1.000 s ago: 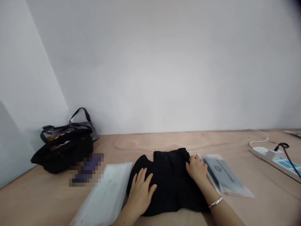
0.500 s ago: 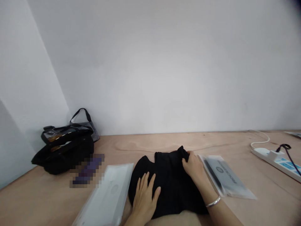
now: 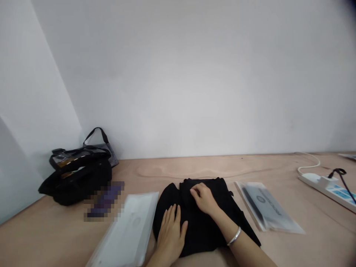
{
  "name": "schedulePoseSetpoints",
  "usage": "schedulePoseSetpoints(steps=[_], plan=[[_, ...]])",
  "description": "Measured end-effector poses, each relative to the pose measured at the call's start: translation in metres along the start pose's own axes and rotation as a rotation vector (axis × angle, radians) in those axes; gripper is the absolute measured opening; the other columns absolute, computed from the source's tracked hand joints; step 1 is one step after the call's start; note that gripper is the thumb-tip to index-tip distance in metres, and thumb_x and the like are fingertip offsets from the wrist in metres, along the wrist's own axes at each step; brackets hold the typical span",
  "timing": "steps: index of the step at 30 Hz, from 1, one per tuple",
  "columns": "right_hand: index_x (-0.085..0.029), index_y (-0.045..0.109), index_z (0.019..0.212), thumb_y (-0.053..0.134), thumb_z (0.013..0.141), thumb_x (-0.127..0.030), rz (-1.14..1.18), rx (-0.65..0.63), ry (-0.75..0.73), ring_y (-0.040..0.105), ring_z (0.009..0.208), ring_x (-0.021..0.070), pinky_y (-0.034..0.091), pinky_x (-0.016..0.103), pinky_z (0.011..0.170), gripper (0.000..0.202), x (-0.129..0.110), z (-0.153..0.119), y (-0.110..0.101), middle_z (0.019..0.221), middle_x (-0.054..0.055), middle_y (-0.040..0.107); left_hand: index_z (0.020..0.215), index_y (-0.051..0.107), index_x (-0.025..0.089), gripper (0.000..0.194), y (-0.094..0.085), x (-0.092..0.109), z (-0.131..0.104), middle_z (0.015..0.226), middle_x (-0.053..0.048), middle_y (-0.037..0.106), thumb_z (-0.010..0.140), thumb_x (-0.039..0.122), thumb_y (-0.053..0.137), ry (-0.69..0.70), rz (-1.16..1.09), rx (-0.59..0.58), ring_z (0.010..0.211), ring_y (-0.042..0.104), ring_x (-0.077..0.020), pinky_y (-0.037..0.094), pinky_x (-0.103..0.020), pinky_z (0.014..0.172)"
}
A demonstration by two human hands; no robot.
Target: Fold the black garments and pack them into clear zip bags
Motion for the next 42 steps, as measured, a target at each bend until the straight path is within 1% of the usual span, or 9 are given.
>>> schedulePoseSetpoints(steps=[7, 12, 15, 19, 25, 29, 34, 38, 42], plan=[[-0.017, 0.051, 0.119, 0.043, 0.081, -0.041, -0.241, -0.116, 0.169, 0.034, 0.12, 0.031, 0.022, 0.053, 0.096, 0.045, 0.068, -0.02, -0.02, 0.127, 0.015, 0.045, 0.131, 0.035, 0.007, 0.054, 0.003, 0.001, 0.0, 0.135, -0.015, 0.037, 0.087, 0.037, 0.029, 0.025, 0.02, 0.017, 0.126, 0.03, -0.0259, 0.027, -0.044, 0.103], [-0.023, 0.017, 0.138, 0.022, 0.087, -0.051, -0.472, -0.293, 0.186, 0.009, 0.132, 0.0242, 0.001, 0.055, 0.101, 0.059, 0.082, -0.038, -0.001, 0.144, 0.007, 0.016, 0.133, 0.031, 0.008, 0.053, -0.006, 0.005, 0.001, 0.137, -0.014, 0.035, 0.086, 0.032, 0.032, 0.039, 0.039, 0.084, 0.127, 0.026, -0.027, 0.027, -0.046, 0.103], [-0.023, 0.015, 0.138, 0.021, 0.087, -0.051, -0.508, -0.288, 0.185, 0.009, 0.132, 0.0238, 0.001, 0.055, 0.101, 0.058, 0.08, -0.039, 0.001, 0.144, 0.006, 0.015, 0.135, 0.027, 0.02, 0.049, -0.019, 0.026, 0.009, 0.141, -0.008, 0.028, 0.087, 0.025, 0.033, 0.182, 0.013, 0.142, 0.13, 0.018, -0.0248, 0.023, -0.047, 0.104], [-0.024, 0.02, 0.137, 0.024, 0.088, -0.042, -0.52, -0.231, 0.179, 0.014, 0.131, 0.023, 0.003, 0.056, 0.1, 0.052, 0.077, -0.039, -0.002, 0.143, 0.007, 0.021, 0.129, 0.038, 0.031, 0.042, -0.02, 0.069, 0.03, 0.143, -0.003, 0.025, 0.087, 0.028, 0.035, 0.388, -0.037, 0.061, 0.131, 0.014, -0.0242, 0.018, -0.049, 0.105], [-0.022, 0.032, 0.134, 0.03, 0.082, -0.016, -0.602, -0.119, 0.278, 0.019, 0.129, 0.0264, 0.008, 0.058, 0.098, 0.052, 0.087, -0.046, -0.012, 0.142, 0.009, 0.025, 0.124, 0.047, 0.024, 0.041, 0.007, 0.095, 0.06, 0.142, -0.007, 0.027, 0.086, 0.035, 0.034, 0.186, -0.02, 0.006, 0.13, 0.018, -0.0294, 0.015, -0.051, 0.104], [-0.021, 0.035, 0.132, 0.03, 0.076, -0.003, -0.587, -0.117, 0.314, 0.024, 0.128, 0.0256, 0.026, 0.045, 0.097, 0.059, 0.096, -0.046, -0.018, 0.141, 0.012, 0.026, 0.134, 0.031, 0.015, 0.048, -0.01, 0.081, 0.061, 0.142, -0.008, 0.026, 0.089, 0.029, 0.025, 0.109, -0.019, 0.084, 0.128, 0.025, -0.0233, 0.027, -0.04, 0.101], [-0.013, 0.037, 0.131, 0.025, 0.076, 0.004, -0.588, -0.079, 0.308, 0.029, 0.126, 0.0232, 0.032, 0.033, 0.095, 0.059, 0.097, -0.043, -0.022, 0.137, 0.016, 0.032, 0.134, 0.027, 0.006, 0.051, -0.043, 0.026, 0.05, 0.137, -0.015, 0.035, 0.088, 0.028, 0.024, -0.099, 0.152, 0.177, 0.126, 0.029, -0.0252, 0.027, -0.039, 0.1], [-0.013, 0.041, 0.129, 0.026, 0.08, -0.001, -0.602, -0.041, 0.329, 0.03, 0.125, 0.028, 0.03, 0.043, 0.095, 0.053, 0.094, -0.043, -0.027, 0.136, 0.018, 0.034, 0.117, 0.051, -0.001, 0.051, -0.045, -0.01, 0.04, 0.132, -0.022, 0.039, 0.086, 0.032, 0.026, -0.272, 0.339, 0.097, 0.126, 0.026, -0.0346, 0.02, -0.049, 0.1], [-0.015, 0.042, 0.128, 0.031, 0.083, -0.009, -0.612, 0.004, 0.154, 0.021, 0.129, 0.0255, 0.014, 0.047, 0.103, 0.047, 0.08, -0.041, -0.03, 0.138, 0.012, 0.032, 0.124, 0.045, 0.003, 0.048, -0.042, 0.001, 0.038, 0.139, -0.021, 0.028, 0.085, 0.028, 0.031, -0.201, 0.356, 0.136, 0.13, 0.014, -0.0334, 0.013, -0.05, 0.103]])
Point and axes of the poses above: each hand's wrist, its own z-axis towards the middle knuckle, its own y-axis out of the palm, x = y × z, the point moved 4 cm from there along z, towards the middle knuckle
